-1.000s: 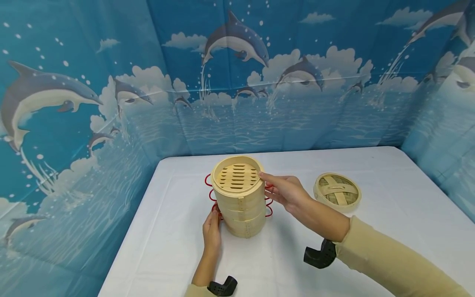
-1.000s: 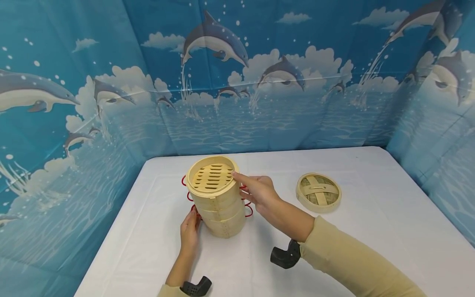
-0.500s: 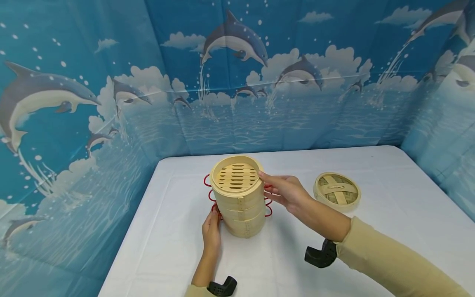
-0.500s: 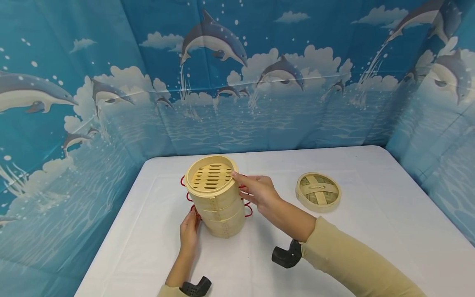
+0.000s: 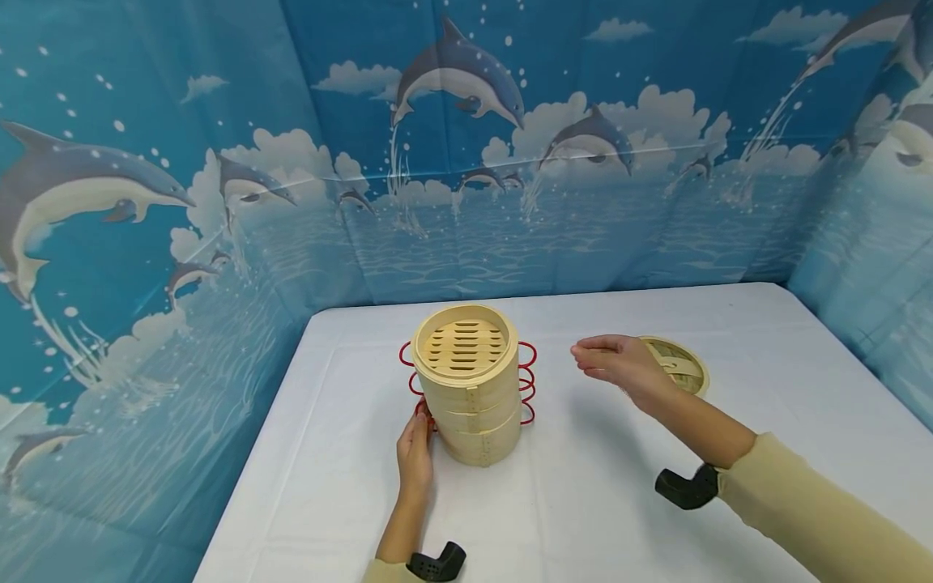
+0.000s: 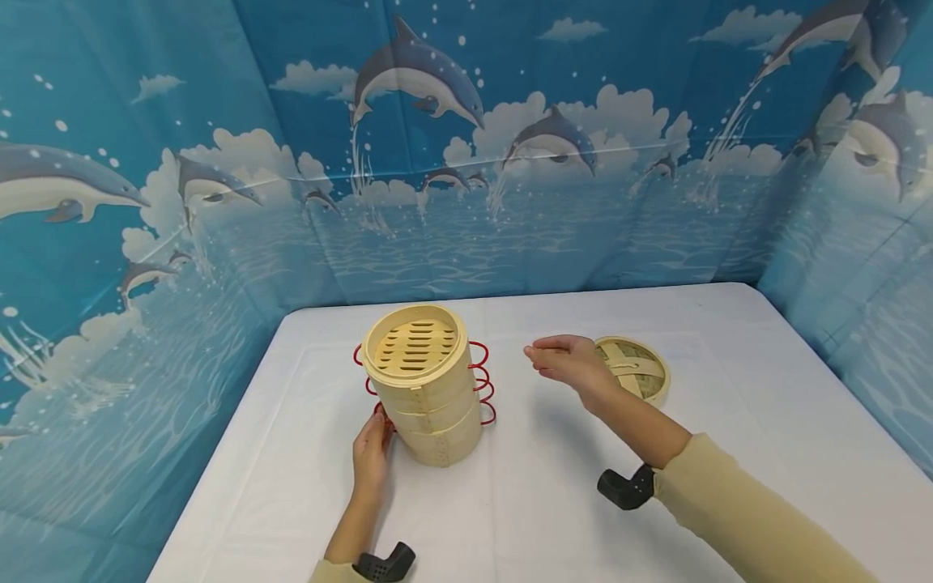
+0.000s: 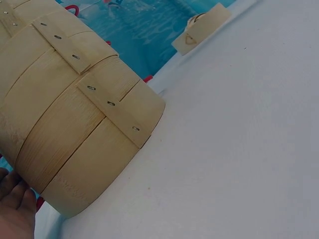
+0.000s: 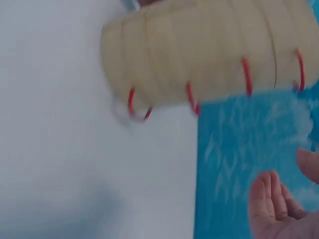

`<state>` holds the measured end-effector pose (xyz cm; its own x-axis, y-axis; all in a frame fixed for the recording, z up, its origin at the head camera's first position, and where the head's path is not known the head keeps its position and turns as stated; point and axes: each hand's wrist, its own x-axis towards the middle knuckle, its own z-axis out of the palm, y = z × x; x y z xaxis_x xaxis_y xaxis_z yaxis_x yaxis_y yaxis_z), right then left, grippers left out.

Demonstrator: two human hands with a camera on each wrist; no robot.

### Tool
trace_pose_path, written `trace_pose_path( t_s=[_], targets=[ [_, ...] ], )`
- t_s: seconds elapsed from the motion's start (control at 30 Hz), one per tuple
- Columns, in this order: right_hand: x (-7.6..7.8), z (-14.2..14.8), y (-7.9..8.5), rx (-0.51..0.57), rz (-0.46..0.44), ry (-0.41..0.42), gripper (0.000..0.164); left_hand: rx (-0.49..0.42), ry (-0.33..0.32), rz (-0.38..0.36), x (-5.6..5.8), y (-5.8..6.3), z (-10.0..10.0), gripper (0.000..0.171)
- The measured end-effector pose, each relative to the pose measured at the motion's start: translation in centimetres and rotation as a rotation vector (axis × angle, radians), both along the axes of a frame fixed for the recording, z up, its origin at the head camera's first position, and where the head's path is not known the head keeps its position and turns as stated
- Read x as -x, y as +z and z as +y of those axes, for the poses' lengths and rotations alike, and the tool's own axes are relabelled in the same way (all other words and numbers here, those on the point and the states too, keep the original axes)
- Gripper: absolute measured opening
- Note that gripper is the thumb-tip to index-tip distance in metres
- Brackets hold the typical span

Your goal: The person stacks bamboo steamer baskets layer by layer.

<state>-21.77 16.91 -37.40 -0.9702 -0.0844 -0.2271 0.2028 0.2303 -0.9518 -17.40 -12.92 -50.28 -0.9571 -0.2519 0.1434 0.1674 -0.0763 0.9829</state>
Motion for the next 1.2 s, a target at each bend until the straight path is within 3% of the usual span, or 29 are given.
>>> trace_pose_path(
  t_s=[0.23,0.33,0.43,0.63,0.97,1.2],
  targets=[
    [0.7,5.6,-2.8,-0.508,0.385,0.034,0.037,-0.011,0.008,0.01,0.0,-0.1,0.2,0.04],
    [1.0,7.8,-3.8,-0.674,0.454,0.055,0.031,-0.02,0.01,0.012,0.0,-0.2,0.2,0.039],
    [1.2,9.6,-4.8,-0.794,0.434,0.095,0.032,-0.011,0.006,0.011,0.0,-0.2,0.2,0.04],
    [1.8,11.2,-6.4,-0.892,0.461,0.175,0.026,0.01,0.001,0.004,0.0,-0.3,0.0,0.043],
    [2.9,11.6,-7.8,-0.955,0.499,0.183,0.021,0.015,-0.014,0.005,0.0,-0.3,-0.1,0.043],
    [3.2,11.9,-8.0,-0.981,0.579,0.198,0.014,0.026,-0.014,0.024,0.1,-0.4,-0.1,0.042]
  ],
)
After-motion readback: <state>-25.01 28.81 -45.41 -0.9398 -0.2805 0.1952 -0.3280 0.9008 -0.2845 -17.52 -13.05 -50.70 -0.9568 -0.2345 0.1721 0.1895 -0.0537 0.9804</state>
